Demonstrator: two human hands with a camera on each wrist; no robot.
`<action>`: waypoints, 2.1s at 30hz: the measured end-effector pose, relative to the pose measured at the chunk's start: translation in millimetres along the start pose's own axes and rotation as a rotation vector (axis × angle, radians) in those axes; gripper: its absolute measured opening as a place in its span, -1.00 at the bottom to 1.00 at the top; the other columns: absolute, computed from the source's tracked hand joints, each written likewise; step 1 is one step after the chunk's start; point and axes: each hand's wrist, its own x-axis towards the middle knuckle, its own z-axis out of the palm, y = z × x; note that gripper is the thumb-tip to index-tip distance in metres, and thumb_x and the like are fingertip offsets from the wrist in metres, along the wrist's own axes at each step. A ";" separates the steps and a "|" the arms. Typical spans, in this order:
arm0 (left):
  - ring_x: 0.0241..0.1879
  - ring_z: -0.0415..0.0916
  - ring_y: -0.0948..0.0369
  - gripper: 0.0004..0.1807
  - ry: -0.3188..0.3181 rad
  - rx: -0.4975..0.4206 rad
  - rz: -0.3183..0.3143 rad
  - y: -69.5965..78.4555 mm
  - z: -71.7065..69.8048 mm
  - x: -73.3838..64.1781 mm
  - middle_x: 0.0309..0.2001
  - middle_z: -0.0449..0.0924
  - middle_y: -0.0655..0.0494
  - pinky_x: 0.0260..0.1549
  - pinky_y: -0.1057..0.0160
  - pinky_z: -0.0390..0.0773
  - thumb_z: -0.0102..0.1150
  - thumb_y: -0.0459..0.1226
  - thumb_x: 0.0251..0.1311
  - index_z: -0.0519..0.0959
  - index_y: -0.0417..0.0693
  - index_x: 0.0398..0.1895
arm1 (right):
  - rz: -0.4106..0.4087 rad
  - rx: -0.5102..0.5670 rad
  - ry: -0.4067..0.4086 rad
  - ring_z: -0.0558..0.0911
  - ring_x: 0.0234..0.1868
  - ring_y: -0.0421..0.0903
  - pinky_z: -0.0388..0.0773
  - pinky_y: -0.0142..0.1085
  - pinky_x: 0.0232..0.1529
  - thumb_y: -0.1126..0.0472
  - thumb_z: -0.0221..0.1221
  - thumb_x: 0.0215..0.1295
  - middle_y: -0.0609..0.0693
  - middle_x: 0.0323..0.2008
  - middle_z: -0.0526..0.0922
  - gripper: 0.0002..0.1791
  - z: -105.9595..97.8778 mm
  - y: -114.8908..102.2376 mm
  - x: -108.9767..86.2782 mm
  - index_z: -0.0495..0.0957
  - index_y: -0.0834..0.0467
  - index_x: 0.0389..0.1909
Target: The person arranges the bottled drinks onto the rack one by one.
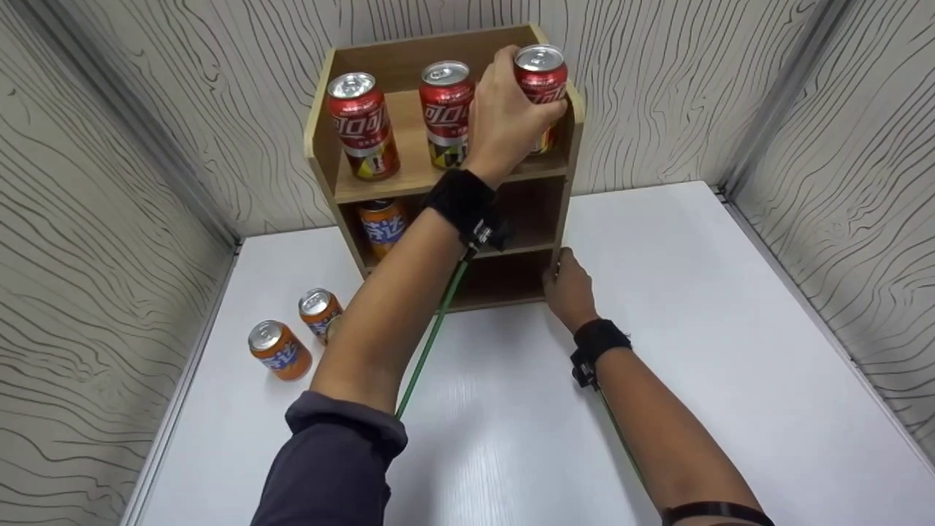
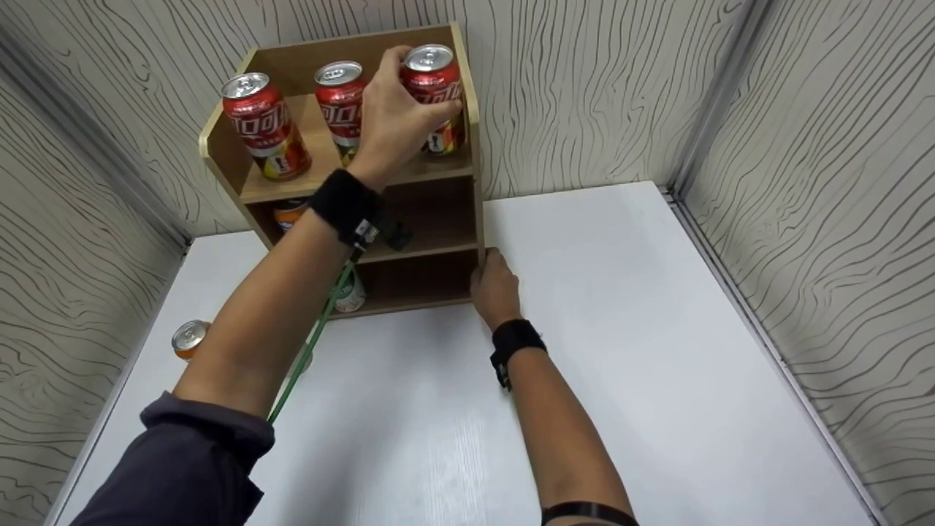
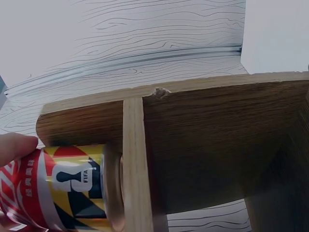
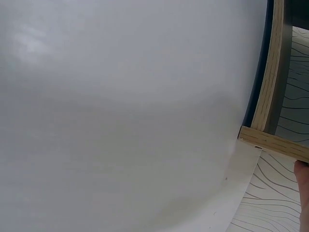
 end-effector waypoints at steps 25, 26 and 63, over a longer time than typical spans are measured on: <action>0.32 0.54 0.17 -0.09 -0.013 0.014 -0.016 -3.9 5.7 0.7 0.35 0.53 -0.03 0.30 0.38 0.52 0.47 -0.11 0.24 0.23 -0.16 0.56 | 0.011 0.012 -0.013 0.68 0.26 0.27 0.71 0.04 0.17 0.18 -0.01 0.63 0.38 0.24 0.60 -0.56 -0.2 -1.0 0.0 0.33 0.36 0.34; 0.32 0.54 0.17 -0.09 -0.015 0.017 -0.018 -4.0 6.0 0.7 0.35 0.53 -0.02 0.29 0.38 0.52 0.47 -0.11 0.25 0.23 -0.15 0.57 | 0.016 0.011 -0.014 0.67 0.27 0.26 0.71 0.04 0.18 0.17 -0.01 0.63 0.37 0.25 0.60 -0.56 0.1 -1.1 -0.1 0.32 0.35 0.34; 0.38 0.49 0.18 0.01 -0.001 0.059 -0.045 -4.5 10.6 -3.2 0.42 0.44 0.00 0.36 0.35 0.48 0.47 -0.04 0.26 0.12 -0.10 0.64 | 0.007 -0.010 0.009 0.68 0.24 0.28 0.71 0.06 0.17 0.23 0.02 0.61 0.37 0.21 0.61 -0.60 1.8 -0.6 0.5 0.34 0.36 0.31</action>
